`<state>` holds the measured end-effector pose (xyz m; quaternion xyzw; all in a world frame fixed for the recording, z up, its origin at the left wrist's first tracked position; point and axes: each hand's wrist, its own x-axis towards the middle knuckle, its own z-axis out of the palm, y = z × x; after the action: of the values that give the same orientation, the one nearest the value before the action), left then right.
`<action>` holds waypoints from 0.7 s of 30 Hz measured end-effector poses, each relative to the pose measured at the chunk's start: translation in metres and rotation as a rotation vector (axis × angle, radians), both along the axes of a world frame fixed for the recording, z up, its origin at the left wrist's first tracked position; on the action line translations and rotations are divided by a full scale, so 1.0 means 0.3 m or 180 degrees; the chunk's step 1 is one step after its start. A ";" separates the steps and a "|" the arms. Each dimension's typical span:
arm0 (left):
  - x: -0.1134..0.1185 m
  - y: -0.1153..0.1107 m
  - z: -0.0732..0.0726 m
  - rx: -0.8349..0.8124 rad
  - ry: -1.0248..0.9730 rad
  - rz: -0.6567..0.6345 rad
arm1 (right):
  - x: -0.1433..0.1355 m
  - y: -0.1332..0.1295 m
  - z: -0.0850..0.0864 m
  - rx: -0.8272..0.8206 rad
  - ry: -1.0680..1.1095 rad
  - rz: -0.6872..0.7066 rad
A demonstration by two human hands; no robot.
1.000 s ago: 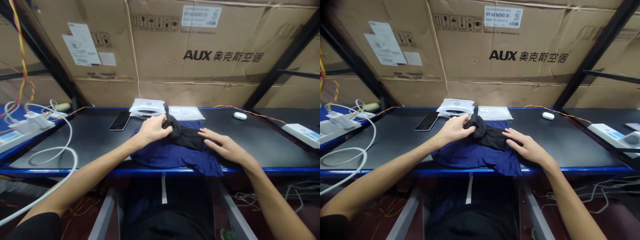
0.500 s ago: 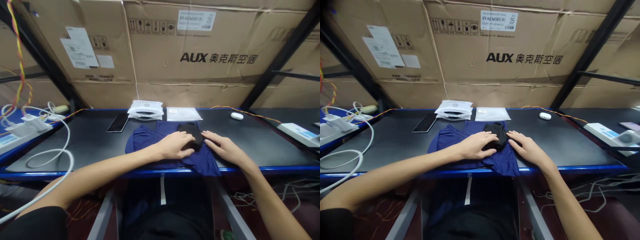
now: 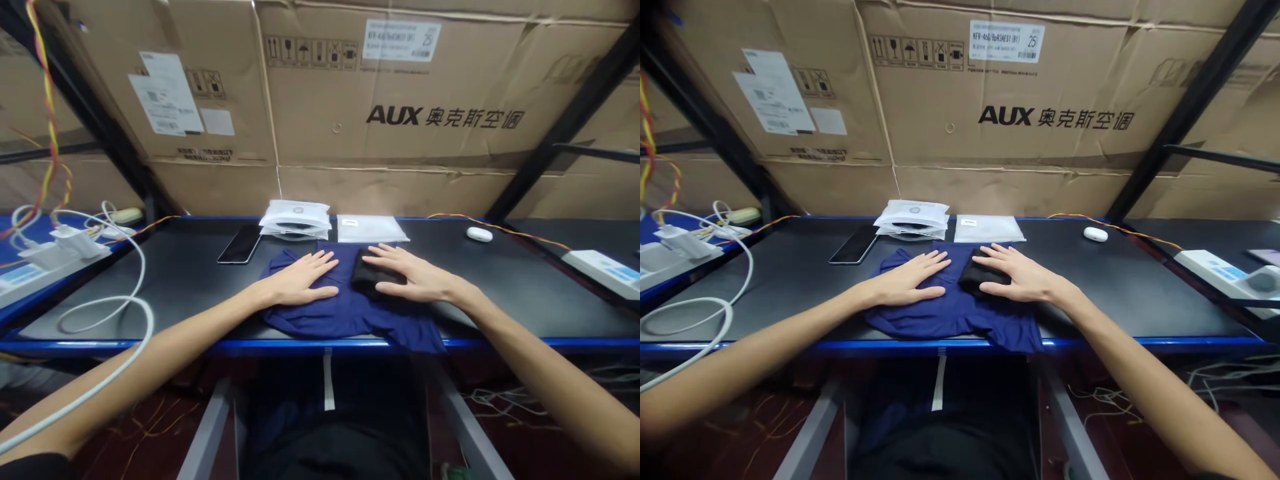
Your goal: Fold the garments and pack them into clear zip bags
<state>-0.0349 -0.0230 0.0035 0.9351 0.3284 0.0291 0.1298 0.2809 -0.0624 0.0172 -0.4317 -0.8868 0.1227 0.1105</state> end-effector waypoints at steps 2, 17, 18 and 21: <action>-0.002 0.000 -0.007 0.0028 0.0005 0.0007 | -0.008 0.015 0.000 -0.0137 -0.0077 0.0105; 0.160 0.214 -0.027 0.0506 -0.0006 -0.0273 | 0.003 -0.013 -0.036 -0.0070 -0.0117 0.0038; 0.173 0.224 -0.029 0.0526 0.0007 -0.0279 | 0.002 -0.014 -0.035 -0.0077 -0.0107 0.0038; 0.199 0.242 -0.031 0.0604 0.0026 -0.0240 | 0.003 -0.014 -0.036 -0.0073 -0.0034 0.0048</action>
<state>0.0249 0.0495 -0.0058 0.9550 0.2893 0.0514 0.0403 0.2818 -0.0666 0.0064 -0.4268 -0.8891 0.1314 0.0998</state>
